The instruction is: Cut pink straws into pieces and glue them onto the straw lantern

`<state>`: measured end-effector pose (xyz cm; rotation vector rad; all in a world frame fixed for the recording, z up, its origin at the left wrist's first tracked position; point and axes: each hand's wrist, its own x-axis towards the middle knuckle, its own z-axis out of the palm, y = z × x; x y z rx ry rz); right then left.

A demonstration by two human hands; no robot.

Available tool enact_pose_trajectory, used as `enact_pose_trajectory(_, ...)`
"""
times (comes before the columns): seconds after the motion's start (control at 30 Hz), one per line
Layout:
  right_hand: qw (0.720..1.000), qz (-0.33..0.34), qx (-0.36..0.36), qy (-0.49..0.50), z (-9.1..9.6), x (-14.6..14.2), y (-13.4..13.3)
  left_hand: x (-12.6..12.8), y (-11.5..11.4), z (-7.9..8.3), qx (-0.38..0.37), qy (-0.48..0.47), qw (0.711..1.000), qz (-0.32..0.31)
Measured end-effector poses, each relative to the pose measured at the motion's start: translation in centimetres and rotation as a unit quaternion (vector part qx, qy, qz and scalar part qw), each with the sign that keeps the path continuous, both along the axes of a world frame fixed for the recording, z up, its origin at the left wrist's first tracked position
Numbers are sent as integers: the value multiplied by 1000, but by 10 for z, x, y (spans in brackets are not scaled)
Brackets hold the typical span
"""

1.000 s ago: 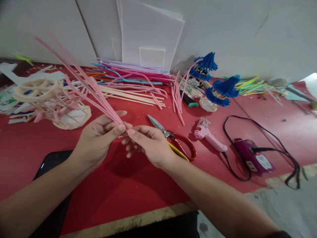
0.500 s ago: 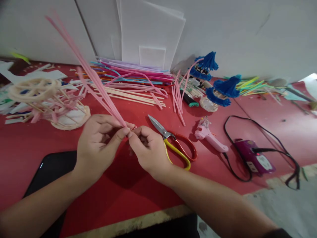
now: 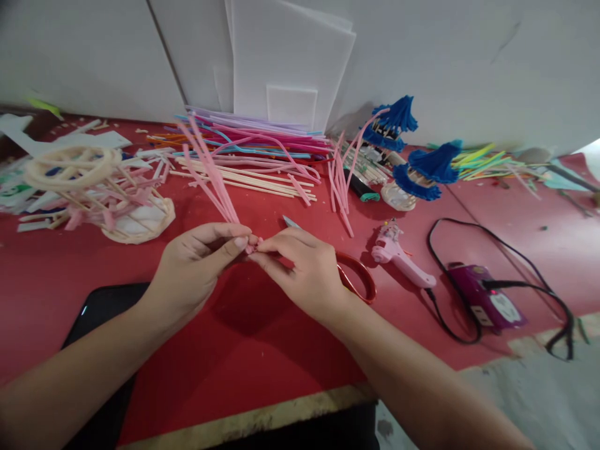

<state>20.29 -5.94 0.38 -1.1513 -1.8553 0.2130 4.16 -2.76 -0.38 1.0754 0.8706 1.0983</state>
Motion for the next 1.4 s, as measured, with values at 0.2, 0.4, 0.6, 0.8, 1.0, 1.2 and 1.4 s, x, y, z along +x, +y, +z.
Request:
enact_pose_trajectory(0.2, 1000, -5, -3, 8, 3, 1, -1, -1, -5, 6, 59, 52, 997, -13)
enact_pose_trajectory(0.4, 966, 21, -199, 162, 3, -5, -2, -4, -5, 7, 82, 91, 992, 21)
enact_pose_trajectory(0.6, 812, 108, -386, 425, -11, -9, 3, -3, -4, 6, 97, 96, 990, 16)
enact_pose_trajectory(0.8, 854, 70, -344, 385, -11, -15, 1, -1, -5, 5, 96, 102, 990, 1)
enact_pose_trajectory(1.0, 939, 6, -246, 241, -5, -17, -4, -1, -7, 5, 107, 109, 988, -8)
enact_pose_trajectory(1.2, 984, 25, -154, 81, -2, -8, -1, 0, -4, 6, 123, 121, 985, 3)
enact_pose_trajectory(1.4, 965, -55, -197, -165, 23, 29, -4, -3, 0, 5, 128, 135, 982, 8)
